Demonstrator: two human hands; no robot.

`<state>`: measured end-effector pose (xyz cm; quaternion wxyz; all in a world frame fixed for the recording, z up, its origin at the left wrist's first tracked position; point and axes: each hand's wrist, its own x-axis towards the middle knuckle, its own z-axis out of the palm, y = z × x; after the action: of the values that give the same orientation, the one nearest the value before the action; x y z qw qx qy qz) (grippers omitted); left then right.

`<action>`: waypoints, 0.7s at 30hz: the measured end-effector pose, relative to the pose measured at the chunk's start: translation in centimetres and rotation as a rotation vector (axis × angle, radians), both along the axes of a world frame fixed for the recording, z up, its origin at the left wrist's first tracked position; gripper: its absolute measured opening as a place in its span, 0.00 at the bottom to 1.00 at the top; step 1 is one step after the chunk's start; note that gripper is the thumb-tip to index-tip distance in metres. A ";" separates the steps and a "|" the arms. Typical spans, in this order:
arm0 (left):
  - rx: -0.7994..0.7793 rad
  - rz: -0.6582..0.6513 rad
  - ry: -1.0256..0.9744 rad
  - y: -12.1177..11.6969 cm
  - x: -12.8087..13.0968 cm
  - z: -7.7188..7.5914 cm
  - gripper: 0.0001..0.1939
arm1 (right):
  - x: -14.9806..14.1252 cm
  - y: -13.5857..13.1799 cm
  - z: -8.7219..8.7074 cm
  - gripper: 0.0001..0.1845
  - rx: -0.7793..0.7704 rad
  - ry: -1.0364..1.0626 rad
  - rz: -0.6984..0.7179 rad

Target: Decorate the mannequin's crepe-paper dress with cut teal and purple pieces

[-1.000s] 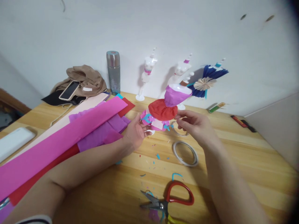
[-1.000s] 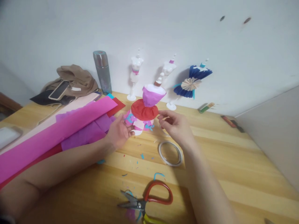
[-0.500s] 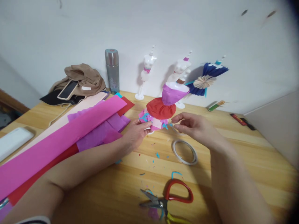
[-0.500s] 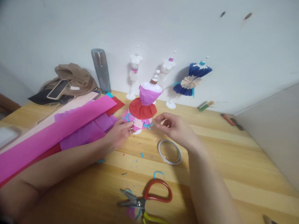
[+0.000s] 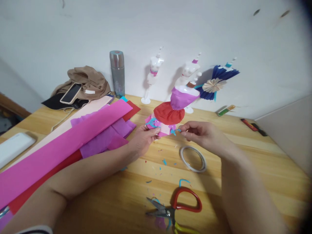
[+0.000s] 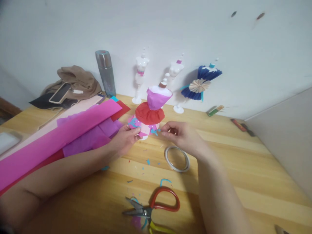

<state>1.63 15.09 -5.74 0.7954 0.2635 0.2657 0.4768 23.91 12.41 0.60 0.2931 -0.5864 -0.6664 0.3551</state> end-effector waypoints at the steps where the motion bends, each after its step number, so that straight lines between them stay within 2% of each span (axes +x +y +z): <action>1: 0.003 0.005 0.002 0.0 0.0 0.1 0.14 | 0.0 0.0 0.0 0.31 0.006 -0.003 0.009; 6: 0.010 0.017 0.007 -0.1 0.0 0.4 0.14 | 0.1 0.0 0.3 0.29 -0.004 -0.051 0.010; 12: -0.004 -0.016 -0.018 -0.5 0.0 0.7 0.18 | 0.1 -0.1 0.6 0.31 -0.018 -0.079 0.025; 16: -0.002 -0.029 0.008 -0.7 0.0 0.6 0.18 | -0.2 -0.6 1.2 0.33 -0.029 -0.155 0.021; 21: -0.019 -0.005 0.032 -0.5 0.1 0.6 0.16 | -1.0 -1.4 2.2 0.34 -0.032 -0.172 0.092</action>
<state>1.76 14.56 -5.17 0.7947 0.2645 0.2821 0.4678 22.93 11.03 2.84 0.2086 -0.5882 -0.7096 0.3271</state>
